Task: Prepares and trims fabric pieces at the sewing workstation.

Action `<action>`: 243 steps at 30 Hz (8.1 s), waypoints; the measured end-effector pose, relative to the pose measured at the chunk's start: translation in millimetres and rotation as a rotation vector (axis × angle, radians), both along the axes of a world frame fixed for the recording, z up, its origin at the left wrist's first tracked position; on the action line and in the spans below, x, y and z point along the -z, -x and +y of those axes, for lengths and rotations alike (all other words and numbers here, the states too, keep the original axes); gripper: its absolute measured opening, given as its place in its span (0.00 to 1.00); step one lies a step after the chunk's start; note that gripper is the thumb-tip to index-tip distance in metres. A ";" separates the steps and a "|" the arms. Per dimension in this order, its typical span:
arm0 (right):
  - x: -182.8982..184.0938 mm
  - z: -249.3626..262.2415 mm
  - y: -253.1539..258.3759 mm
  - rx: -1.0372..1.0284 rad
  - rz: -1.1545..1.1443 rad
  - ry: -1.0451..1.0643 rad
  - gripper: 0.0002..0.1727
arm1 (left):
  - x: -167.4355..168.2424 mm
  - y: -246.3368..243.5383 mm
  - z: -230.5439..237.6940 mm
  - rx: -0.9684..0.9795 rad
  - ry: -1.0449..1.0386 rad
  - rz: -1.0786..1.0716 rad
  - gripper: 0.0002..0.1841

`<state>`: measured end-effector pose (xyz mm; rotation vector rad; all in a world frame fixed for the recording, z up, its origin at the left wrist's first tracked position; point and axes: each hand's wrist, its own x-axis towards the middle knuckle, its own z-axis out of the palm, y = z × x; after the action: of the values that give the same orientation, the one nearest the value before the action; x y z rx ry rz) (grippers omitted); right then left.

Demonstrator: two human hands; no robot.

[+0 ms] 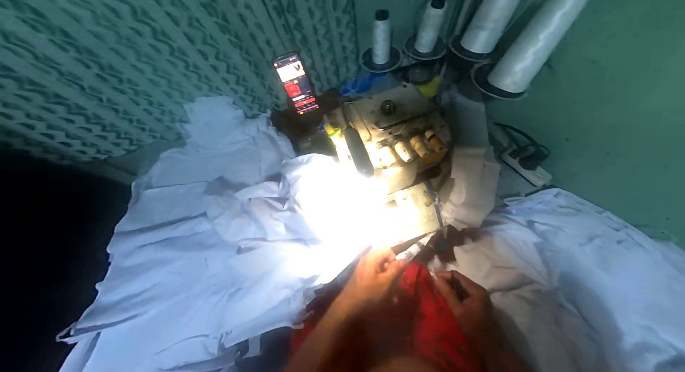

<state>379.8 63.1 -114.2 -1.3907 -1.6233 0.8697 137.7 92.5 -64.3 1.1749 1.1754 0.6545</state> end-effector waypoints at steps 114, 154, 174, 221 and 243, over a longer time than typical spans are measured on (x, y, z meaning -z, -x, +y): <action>-76.3 55.1 114.4 -0.358 0.503 0.138 0.06 | -63.0 60.9 -28.6 -0.369 -0.237 0.080 0.07; -51.0 96.4 122.8 -0.135 0.603 0.275 0.02 | -91.1 67.6 109.8 -0.465 0.077 0.212 0.13; -66.1 69.3 126.1 -0.142 0.680 0.228 0.12 | -50.6 85.5 67.4 0.099 -1.110 1.171 0.25; -88.7 86.6 128.9 -0.284 -0.023 -0.420 0.24 | -107.2 154.3 11.5 -0.309 -0.824 0.867 0.14; -78.1 96.0 171.2 -0.300 -0.139 -0.649 0.14 | -104.2 99.9 11.8 -0.383 -0.892 0.655 0.06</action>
<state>208.7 159.1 -36.1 -0.7764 -2.0157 0.3441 37.8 104.3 39.9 2.0332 1.7582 1.2104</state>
